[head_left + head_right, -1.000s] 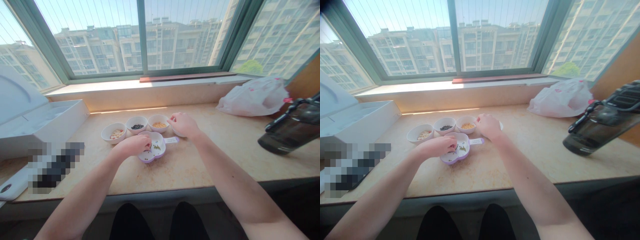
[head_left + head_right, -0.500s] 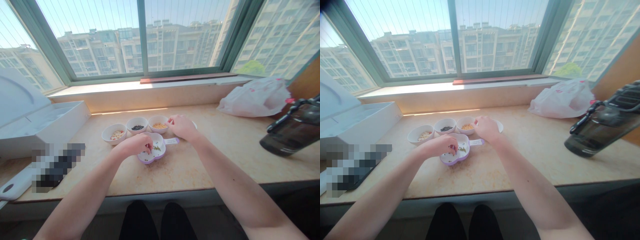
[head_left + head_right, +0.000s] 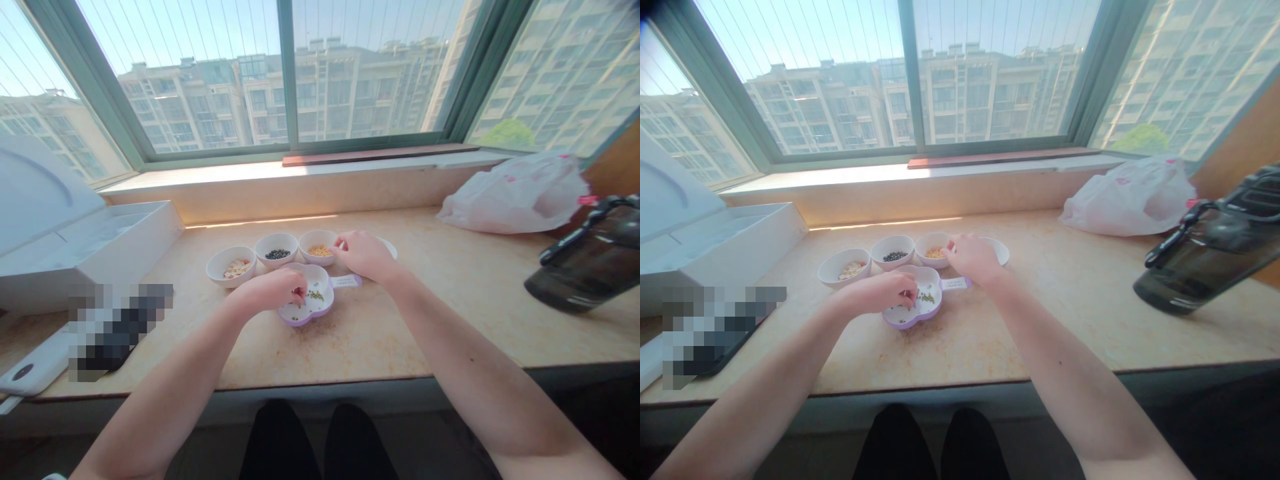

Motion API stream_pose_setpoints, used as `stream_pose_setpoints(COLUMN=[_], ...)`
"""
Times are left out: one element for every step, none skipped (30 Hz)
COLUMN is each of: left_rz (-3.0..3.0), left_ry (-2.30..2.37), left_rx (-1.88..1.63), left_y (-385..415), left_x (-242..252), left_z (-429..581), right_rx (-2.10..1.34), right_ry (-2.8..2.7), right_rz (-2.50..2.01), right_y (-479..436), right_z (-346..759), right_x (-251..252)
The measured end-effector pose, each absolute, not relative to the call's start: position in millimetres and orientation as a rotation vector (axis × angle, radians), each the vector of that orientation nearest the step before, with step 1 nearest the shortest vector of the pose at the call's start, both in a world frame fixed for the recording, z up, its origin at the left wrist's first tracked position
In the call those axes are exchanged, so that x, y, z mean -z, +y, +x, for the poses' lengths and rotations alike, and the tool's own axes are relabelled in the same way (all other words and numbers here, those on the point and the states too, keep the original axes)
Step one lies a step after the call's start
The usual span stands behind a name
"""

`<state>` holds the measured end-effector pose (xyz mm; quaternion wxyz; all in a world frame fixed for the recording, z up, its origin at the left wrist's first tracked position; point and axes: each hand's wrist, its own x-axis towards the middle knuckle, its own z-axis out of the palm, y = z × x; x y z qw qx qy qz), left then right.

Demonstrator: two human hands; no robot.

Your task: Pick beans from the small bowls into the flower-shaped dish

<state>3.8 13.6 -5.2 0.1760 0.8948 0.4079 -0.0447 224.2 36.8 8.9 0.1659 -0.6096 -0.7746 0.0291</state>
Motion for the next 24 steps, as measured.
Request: stream_pose_setpoints(left_rz=[2.555,2.574,2.593,2.615,2.642,2.668,2.685,2.695,2.696,2.688,2.674,2.660,2.647,2.639,2.637,2.644,2.656,2.674,2.695,2.716,2.736,2.758,2.784,2.811], left_ry=[1.142,1.136,1.136,1.138,1.140,1.141,1.141,1.139,1.136,1.136,1.138,1.139,1.139,1.139,1.140,1.142,1.144,1.146,1.149,1.161,1.181,1.200,1.207,1.205], left_rx=[0.130,0.138,0.149,0.160,0.169,0.174,0.174,0.171,0.166,0.159,0.151,0.141,0.131,0.120,0.112,0.108,0.109,0.114,0.122,0.135,0.148,0.145,0.122,0.081], left_y=[13.5,13.5,13.4,13.4,13.3,13.2,13.1,13.0,12.8,12.7,12.6,12.5,12.4,12.2,12.0,11.7,11.2,10.6,9.8,8.7,7.3,5.6,3.6,1.4], left_x=[7.1,9.5,12.0,14.5,16.7,18.4,19.3,19.3,18.2,16.3,13.6,10.5,7.2,4.1,1.5,-0.5,-1.7,-2.1,-1.9,-1.1,0.0,1.3,2.5,3.4], left_z=[2.9,2.0,1.2,0.5,0.0,-0.4,-0.6,-0.5,-0.3,0.0,0.4,0.9,1.4,1.9,2.4,2.7,3.1,3.5,4.0,4.7,5.8,7.2,8.9,11.0], right_rx=[-0.082,-0.083,-0.084,-0.085,-0.088,-0.094,-0.108,-0.124,-0.140,-0.152,-0.159,-0.163,-0.165,-0.167,-0.171,-0.172,-0.169,-0.165,-0.164,-0.166,-0.174,-0.190,-0.209,-0.226], right_ry=[-2.208,-2.211,-2.214,-2.218,-2.222,-2.226,-2.230,-2.233,-2.234,-2.233,-2.231,-2.229,-2.227,-2.227,-2.229,-2.229,-2.229,-2.229,-2.233,-2.241,-2.253,-2.266,-2.278,-2.286], right_rz=[-1.734,-1.731,-1.729,-1.728,-1.727,-1.728,-1.727,-1.724,-1.720,-1.714,-1.707,-1.702,-1.698,-1.693,-1.687,-1.682,-1.676,-1.669,-1.659,-1.648,-1.634,-1.617,-1.600,-1.586], right_y=[37.0,37.1,37.1,37.1,37.1,37.0,37.0,37.0,37.1,37.2,37.3,37.4,37.4,37.3,37.0,36.6,36.1,35.5,34.8,34.1,33.4,32.6,31.9,31.2], right_z=[224.1,223.9,223.6,223.2,222.8,222.4,222.0,221.7,221.4,221.2,221.1,221.1,221.1,221.1,221.1,221.0,220.8,220.4,219.9,219.3,218.7,218.0,217.2,216.5], right_x=[-8.6,-8.4,-8.1,-7.8,-7.5,-7.1,-6.7,-6.2,-5.8,-5.5,-5.3,-5.2,-5.3,-5.6,-6.1,-6.7,-7.4,-8.1,-8.7,-9.2,-9.7,-9.9,-10.1,-10.0])
